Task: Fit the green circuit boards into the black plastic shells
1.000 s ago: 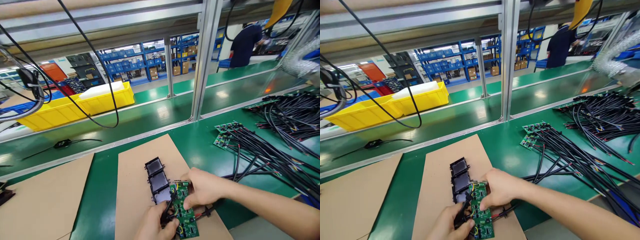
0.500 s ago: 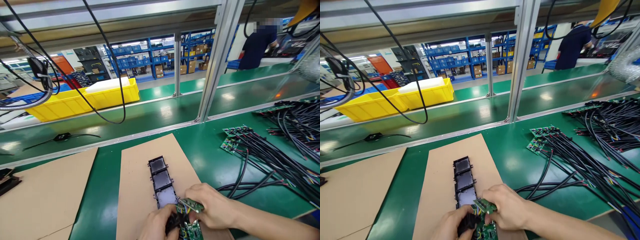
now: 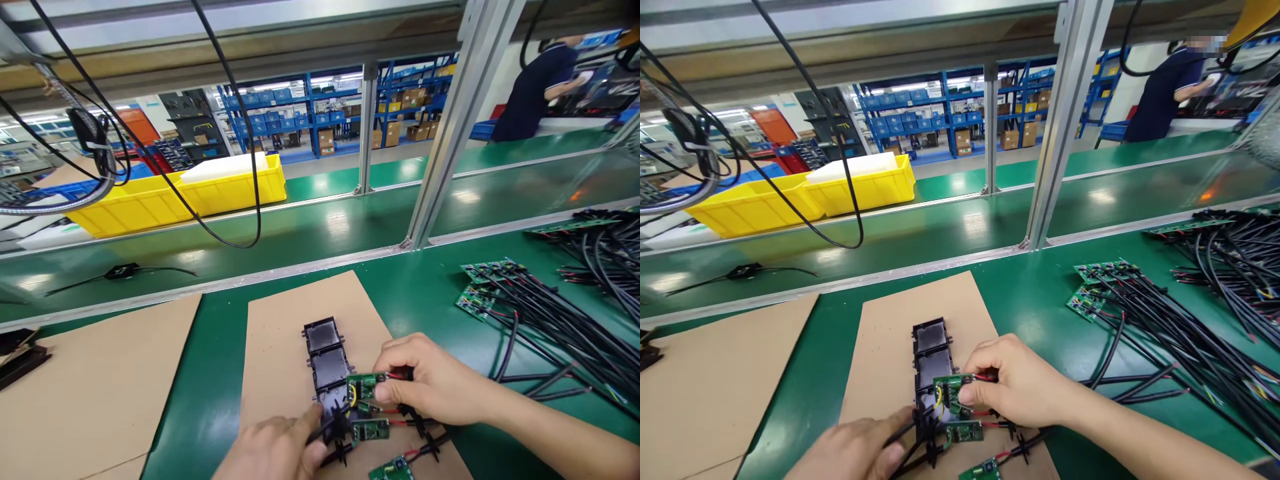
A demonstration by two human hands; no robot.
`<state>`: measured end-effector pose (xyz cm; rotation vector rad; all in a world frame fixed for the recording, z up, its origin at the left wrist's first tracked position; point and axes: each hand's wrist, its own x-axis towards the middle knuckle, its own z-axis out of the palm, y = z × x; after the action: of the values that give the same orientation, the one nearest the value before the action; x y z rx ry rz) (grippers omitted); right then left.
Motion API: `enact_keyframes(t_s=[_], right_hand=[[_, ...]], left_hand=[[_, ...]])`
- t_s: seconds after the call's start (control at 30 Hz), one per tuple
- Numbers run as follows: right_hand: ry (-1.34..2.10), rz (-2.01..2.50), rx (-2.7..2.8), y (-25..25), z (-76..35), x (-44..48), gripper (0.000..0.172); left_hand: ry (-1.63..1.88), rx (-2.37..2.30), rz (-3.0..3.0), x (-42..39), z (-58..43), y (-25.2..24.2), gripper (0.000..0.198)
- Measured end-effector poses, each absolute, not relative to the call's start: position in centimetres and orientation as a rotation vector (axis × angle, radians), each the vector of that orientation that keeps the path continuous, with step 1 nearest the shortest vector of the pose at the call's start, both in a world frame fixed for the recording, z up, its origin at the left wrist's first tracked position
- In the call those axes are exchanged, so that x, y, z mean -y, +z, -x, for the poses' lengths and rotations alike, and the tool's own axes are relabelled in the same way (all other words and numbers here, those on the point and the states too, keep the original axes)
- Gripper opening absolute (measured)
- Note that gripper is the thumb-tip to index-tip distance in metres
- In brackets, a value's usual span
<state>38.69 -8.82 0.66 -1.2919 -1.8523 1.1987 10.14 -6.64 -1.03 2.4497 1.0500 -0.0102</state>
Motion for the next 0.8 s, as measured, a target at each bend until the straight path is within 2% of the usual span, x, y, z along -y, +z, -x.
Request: enact_keyframes(t_s=[0.17, 0.33, 0.4, 0.5, 0.6, 0.67, 0.8], right_hand=[[1.291, 1.352, 1.731, -0.7, -36.1, 4.9, 0.020], [1.281, 1.354, 1.773, -1.5, -35.3, 1.5, 0.015], [1.080, 1.456, 1.901, -1.0, -34.7, 1.1, 0.019], [0.523, 1.604, 2.303, 0.2, -33.1, 0.9, 0.023], [0.171, 1.498, 2.630, 1.3, -32.1, 0.4, 0.026], [0.164, 1.404, 2.711, 1.6, -32.6, -0.5, 0.021], [0.412, 1.267, 2.758, 0.8, -34.8, -2.9, 0.010]], left_hand=[[0.272, -1.154, -1.959, 3.3, -12.2, 2.4, 0.052], [0.404, -1.236, -1.985, 1.0, -14.8, 0.3, 0.021], [0.375, -1.303, -2.041, 0.2, -15.2, -0.4, 0.020], [0.361, -1.334, -2.043, -1.1, -15.6, -0.8, 0.011], [0.376, -1.313, -1.986, -2.7, -15.7, -0.8, 0.009], [0.340, -1.279, -1.958, -3.5, -15.3, -0.7, 0.015], [0.222, -1.205, -2.109, -4.4, -14.1, -0.5, 0.027]])
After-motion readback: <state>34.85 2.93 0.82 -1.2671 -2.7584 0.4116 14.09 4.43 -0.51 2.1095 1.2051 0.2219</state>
